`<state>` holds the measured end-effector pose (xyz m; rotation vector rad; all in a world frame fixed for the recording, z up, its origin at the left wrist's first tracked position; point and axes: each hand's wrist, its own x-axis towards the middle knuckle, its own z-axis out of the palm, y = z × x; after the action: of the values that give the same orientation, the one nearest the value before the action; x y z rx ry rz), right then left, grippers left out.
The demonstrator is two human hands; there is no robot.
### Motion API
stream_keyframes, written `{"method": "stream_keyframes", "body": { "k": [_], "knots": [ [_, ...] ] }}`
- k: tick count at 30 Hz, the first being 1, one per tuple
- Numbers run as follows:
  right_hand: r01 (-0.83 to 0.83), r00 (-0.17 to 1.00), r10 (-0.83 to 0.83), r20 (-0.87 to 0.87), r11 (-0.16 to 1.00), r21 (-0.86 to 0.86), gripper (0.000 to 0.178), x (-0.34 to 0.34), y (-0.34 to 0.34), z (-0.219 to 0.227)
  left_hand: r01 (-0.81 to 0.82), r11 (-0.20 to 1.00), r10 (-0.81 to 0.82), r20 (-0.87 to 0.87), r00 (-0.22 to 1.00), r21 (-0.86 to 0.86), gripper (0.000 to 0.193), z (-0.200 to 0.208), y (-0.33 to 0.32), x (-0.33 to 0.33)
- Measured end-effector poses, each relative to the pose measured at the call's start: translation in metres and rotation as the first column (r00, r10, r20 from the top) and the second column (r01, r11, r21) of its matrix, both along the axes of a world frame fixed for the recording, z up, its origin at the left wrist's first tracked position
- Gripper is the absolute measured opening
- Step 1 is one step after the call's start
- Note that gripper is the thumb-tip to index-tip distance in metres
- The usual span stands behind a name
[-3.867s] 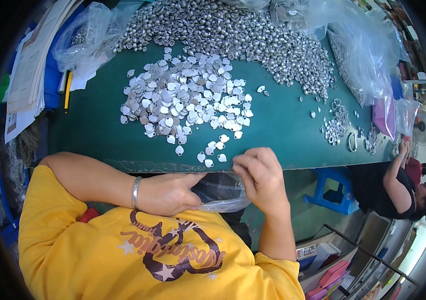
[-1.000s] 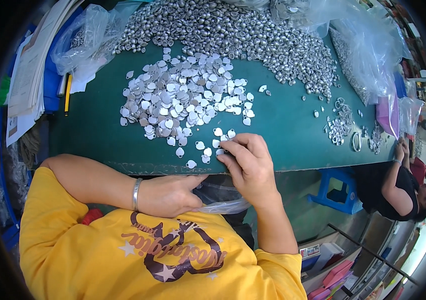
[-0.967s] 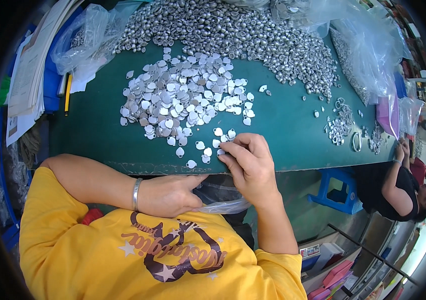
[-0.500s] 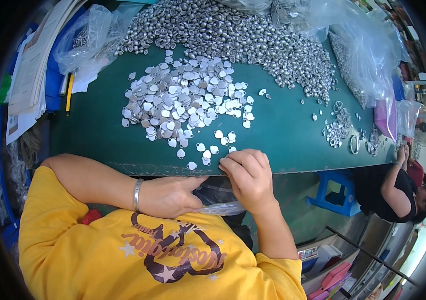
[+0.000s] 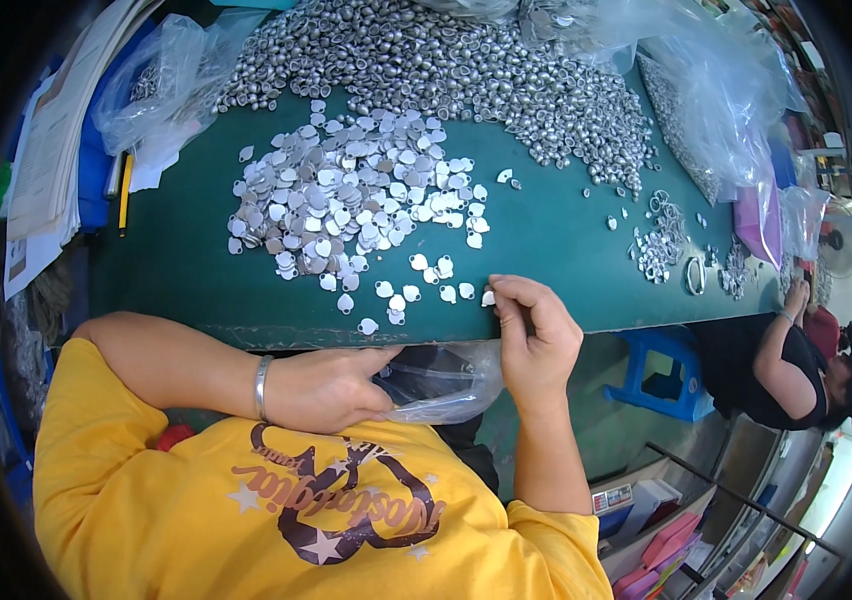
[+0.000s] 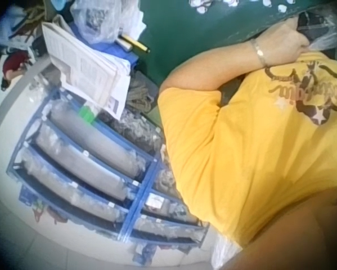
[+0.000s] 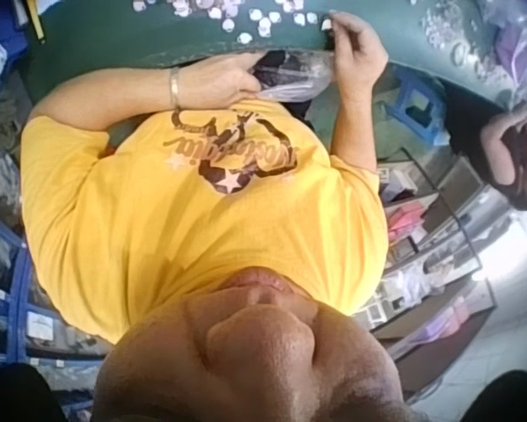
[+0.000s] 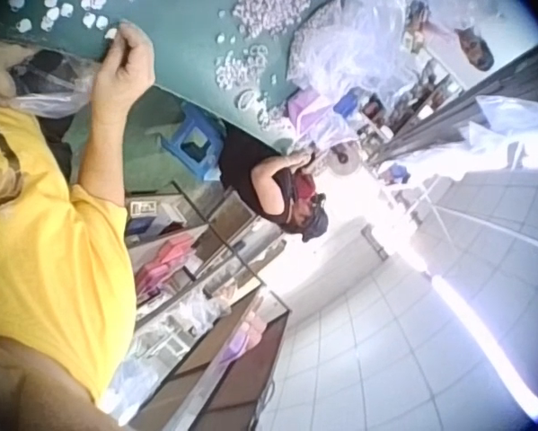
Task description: The person sorts through small heart-shaped metal pieces on a table, picking them up individually and placing them into a clear plastic bag.
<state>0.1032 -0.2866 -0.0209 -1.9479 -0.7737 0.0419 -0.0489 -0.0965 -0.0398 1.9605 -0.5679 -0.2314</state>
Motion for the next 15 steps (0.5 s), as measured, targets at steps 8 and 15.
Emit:
{"method": "stream_keyframes", "body": {
  "k": [8,15],
  "knots": [
    [-0.282,0.938,0.3,0.176,0.952,-0.119,0.019,-0.006,0.008,0.016,-0.003,1.0,0.003,0.003,1.0,-0.007,0.01,0.0,-0.001,0.0],
    [-0.69,0.724,0.686,-0.076,0.72,-0.072,0.029,0.003,0.0,0.02,-0.014,1.0,0.015,0.026,1.0,-0.01,0.013,-0.005,-0.001,0.0]
  ]
}}
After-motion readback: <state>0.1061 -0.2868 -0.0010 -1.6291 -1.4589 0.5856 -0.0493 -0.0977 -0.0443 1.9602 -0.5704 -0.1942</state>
